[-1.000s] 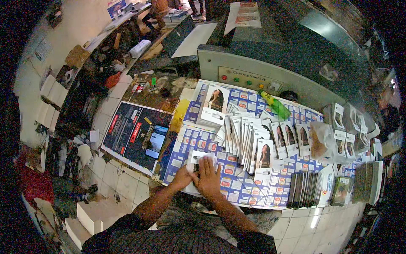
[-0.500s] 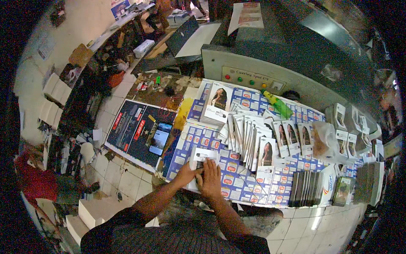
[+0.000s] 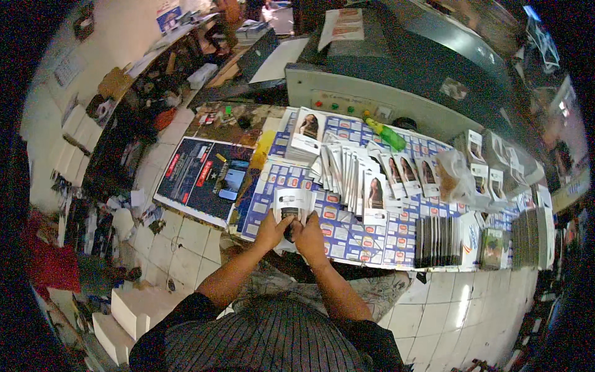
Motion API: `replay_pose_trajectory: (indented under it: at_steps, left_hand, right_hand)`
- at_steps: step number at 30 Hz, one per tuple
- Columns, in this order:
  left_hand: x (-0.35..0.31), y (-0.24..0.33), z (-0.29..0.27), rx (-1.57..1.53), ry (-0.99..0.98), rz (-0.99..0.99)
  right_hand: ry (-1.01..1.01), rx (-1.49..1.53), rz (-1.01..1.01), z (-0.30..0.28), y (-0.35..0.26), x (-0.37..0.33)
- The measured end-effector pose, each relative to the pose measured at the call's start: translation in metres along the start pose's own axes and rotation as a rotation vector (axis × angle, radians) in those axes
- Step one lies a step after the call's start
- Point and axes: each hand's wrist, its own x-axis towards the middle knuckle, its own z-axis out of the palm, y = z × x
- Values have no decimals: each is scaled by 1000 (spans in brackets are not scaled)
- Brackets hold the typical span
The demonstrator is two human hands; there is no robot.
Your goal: The person sorts a stack of printed paper packaging by hand, flipping through the stack and placing batches into piles on a workbench.
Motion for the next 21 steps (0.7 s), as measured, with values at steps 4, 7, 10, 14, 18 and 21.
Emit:
replay_pose_trajectory:
  at_steps: [4, 7, 10, 14, 18, 21]
  left_hand:
    - [17, -21, 0, -350, -128, 273]
    - [-12, 38, -9, -526, -249, 134]
    - [-3, 6, -8, -341, -356, 255]
    - [-14, -1, 2, -523, -334, 89]
    - [-10, -7, 0, -501, -410, 94]
    - [-3, 2, 10, -577, -446, 164]
  right_hand:
    - [-117, 417, -237, -17, 27, 15]
    - [-129, 670, -259, -33, 43, 9]
    - [-96, 328, -284, -42, 41, -3]
    - [-159, 373, -307, -39, 50, -7]
    - [-176, 576, -243, -24, 45, -7]
    - [-260, 768, -206, -32, 48, -6]
